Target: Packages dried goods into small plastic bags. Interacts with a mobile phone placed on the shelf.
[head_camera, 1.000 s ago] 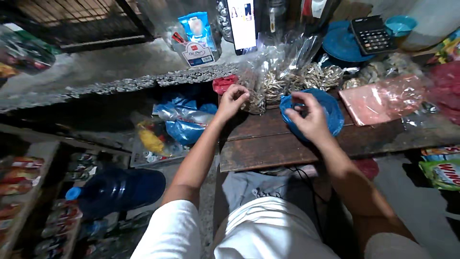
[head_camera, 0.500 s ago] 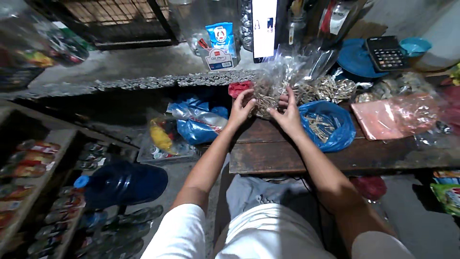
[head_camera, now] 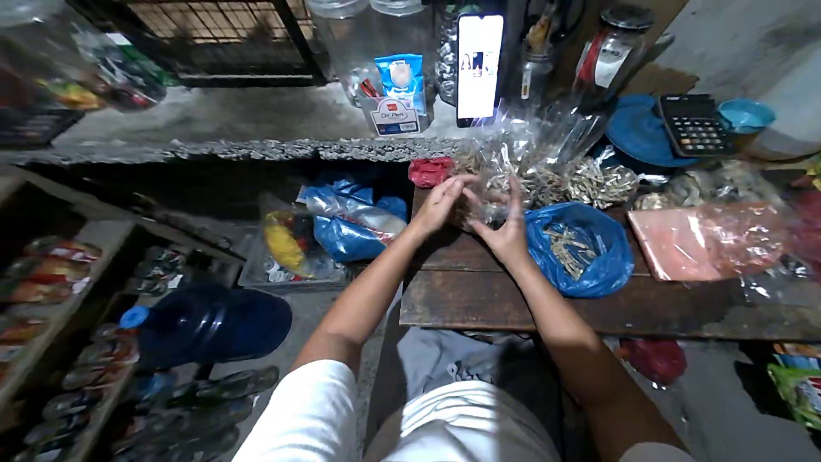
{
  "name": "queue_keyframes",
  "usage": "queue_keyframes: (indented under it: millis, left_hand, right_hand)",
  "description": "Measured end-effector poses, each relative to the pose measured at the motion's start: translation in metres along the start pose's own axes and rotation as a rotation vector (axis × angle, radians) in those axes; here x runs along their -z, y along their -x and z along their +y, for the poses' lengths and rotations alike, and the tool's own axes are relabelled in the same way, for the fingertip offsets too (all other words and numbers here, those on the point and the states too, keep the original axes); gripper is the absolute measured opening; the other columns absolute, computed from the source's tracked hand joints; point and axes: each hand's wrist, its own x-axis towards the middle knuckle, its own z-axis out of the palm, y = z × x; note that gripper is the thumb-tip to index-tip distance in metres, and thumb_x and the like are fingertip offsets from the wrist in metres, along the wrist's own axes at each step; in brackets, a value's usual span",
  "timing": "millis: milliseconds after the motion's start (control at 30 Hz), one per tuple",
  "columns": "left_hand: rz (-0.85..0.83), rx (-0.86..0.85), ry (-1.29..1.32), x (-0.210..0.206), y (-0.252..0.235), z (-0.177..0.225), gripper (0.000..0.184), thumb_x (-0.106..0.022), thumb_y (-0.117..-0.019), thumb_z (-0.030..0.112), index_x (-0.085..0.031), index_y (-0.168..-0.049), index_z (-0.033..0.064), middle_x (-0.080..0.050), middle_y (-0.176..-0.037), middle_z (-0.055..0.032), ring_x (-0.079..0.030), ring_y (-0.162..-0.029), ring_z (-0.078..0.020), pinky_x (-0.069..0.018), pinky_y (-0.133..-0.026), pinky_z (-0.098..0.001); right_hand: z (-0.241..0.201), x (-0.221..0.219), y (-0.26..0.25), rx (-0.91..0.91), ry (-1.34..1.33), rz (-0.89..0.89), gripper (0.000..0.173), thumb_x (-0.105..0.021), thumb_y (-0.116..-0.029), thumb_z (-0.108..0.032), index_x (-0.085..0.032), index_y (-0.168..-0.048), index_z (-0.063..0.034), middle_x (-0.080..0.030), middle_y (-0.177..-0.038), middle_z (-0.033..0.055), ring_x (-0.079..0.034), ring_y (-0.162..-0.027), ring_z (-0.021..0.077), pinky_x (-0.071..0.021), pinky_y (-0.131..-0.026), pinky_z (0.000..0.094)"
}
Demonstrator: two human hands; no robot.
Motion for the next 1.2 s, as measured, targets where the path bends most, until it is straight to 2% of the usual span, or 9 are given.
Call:
queue_keyframes:
  millis: [100, 133, 200, 300, 433, 633, 800, 967, 1200]
  left_hand:
    - [0.043, -0.044, 0.065, 0.006, 0.001, -0.001, 0.062, -0.025, -0.1098, 0.042, -0.062, -0.116, -0.0083, -0.072, -0.087, 0.0028, -0.067, -0.083, -0.0013, -0.0562, -0.085, -0.0261]
    - [0.102, -0.049, 0.065, 0.010, -0.002, -0.002, 0.053, -0.030, -0.1098, 0.034, -0.063, -0.114, -0.0067, -0.072, -0.089, 0.0035, -0.067, -0.084, -0.0011, -0.0568, -0.084, -0.0260]
    - [0.262, -0.011, 0.033, 0.020, -0.015, -0.004, 0.033, -0.041, -0.1058, 0.014, -0.060, -0.119, -0.0104, -0.069, -0.104, -0.0061, -0.067, -0.093, -0.0061, -0.0561, -0.089, -0.0290]
    - [0.427, 0.035, -0.044, 0.036, -0.047, -0.011, 0.034, -0.046, -0.1017, 0.003, -0.052, -0.131, -0.0125, -0.063, -0.123, -0.0175, -0.064, -0.110, -0.0129, -0.0515, -0.099, -0.0306]
    - [0.433, 0.109, -0.123, 0.044, -0.091, -0.011, 0.047, -0.048, -0.1010, 0.003, -0.042, -0.146, -0.0099, -0.054, -0.141, -0.0265, -0.058, -0.127, -0.0232, -0.0469, -0.106, -0.0335]
    - [0.365, 0.204, -0.069, 0.044, -0.139, -0.025, 0.071, -0.055, -0.0924, -0.005, -0.024, -0.156, -0.0031, -0.051, -0.142, -0.0270, -0.061, -0.120, -0.0256, -0.0516, -0.098, -0.0359]
    - [0.295, 0.272, -0.101, 0.050, -0.157, -0.035, 0.063, -0.057, -0.0924, -0.006, -0.032, -0.151, -0.0051, -0.061, -0.125, -0.0226, -0.064, -0.103, -0.0204, -0.0531, -0.091, -0.0350]
    - [0.314, 0.248, -0.128, 0.052, -0.163, -0.042, 0.036, -0.049, -0.1069, 0.014, -0.053, -0.136, -0.0063, -0.062, -0.125, -0.0215, -0.064, -0.107, -0.0200, -0.0510, -0.095, -0.0360]
    - [0.253, 0.279, -0.090, 0.058, -0.163, -0.045, 0.034, -0.057, -0.0974, 0.002, -0.055, -0.130, -0.0069, -0.064, -0.118, -0.0179, -0.063, -0.100, -0.0154, -0.0523, -0.090, -0.0318]
  right_hand:
    - [0.000, 0.004, 0.003, 0.075, 0.079, -0.044, 0.068, -0.083, -0.0823, -0.020, -0.056, -0.139, 0.0066, -0.064, -0.123, 0.0272, -0.058, -0.119, 0.0430, -0.0426, -0.104, 0.0613]
    - [0.002, 0.004, 0.003, 0.106, 0.091, -0.046, 0.049, -0.081, -0.0827, -0.018, -0.069, -0.125, 0.0035, -0.066, -0.119, 0.0260, -0.059, -0.116, 0.0437, -0.0432, -0.102, 0.0624]
    - [0.006, 0.001, 0.003, 0.171, 0.083, -0.036, 0.027, -0.078, -0.0842, -0.017, -0.077, -0.106, 0.0003, -0.066, -0.109, 0.0225, -0.059, -0.110, 0.0409, -0.0453, -0.098, 0.0593]
    - [0.011, -0.002, 0.005, 0.224, 0.051, -0.033, 0.023, -0.073, -0.0881, -0.019, -0.078, -0.098, 0.0008, -0.066, -0.113, 0.0233, -0.059, -0.112, 0.0383, -0.0473, -0.099, 0.0524]
    - [0.017, -0.004, 0.004, 0.221, -0.012, -0.028, 0.023, -0.069, -0.0893, -0.018, -0.078, -0.097, 0.0013, -0.065, -0.115, 0.0240, -0.062, -0.110, 0.0311, -0.0516, -0.097, 0.0431]
    - [0.014, -0.002, 0.003, 0.219, -0.018, -0.017, 0.024, -0.066, -0.0907, -0.018, -0.078, -0.096, 0.0022, -0.065, -0.114, 0.0251, -0.065, -0.101, 0.0262, -0.0544, -0.090, 0.0358]
    - [0.014, -0.005, 0.001, 0.219, -0.018, 0.009, 0.023, -0.065, -0.0906, -0.016, -0.078, -0.095, 0.0032, -0.066, -0.111, 0.0255, -0.065, -0.096, 0.0259, -0.0553, -0.086, 0.0351]
    - [0.018, -0.008, -0.001, 0.235, -0.041, 0.021, 0.023, -0.064, -0.0902, -0.014, -0.077, -0.094, 0.0041, -0.065, -0.108, 0.0237, -0.065, -0.096, 0.0202, -0.0551, -0.085, 0.0280]
    - [0.020, -0.009, -0.001, 0.221, -0.077, 0.003, 0.023, -0.064, -0.0907, -0.015, -0.077, -0.092, 0.0038, -0.065, -0.107, 0.0213, -0.064, -0.097, 0.0167, -0.0538, -0.087, 0.0252]
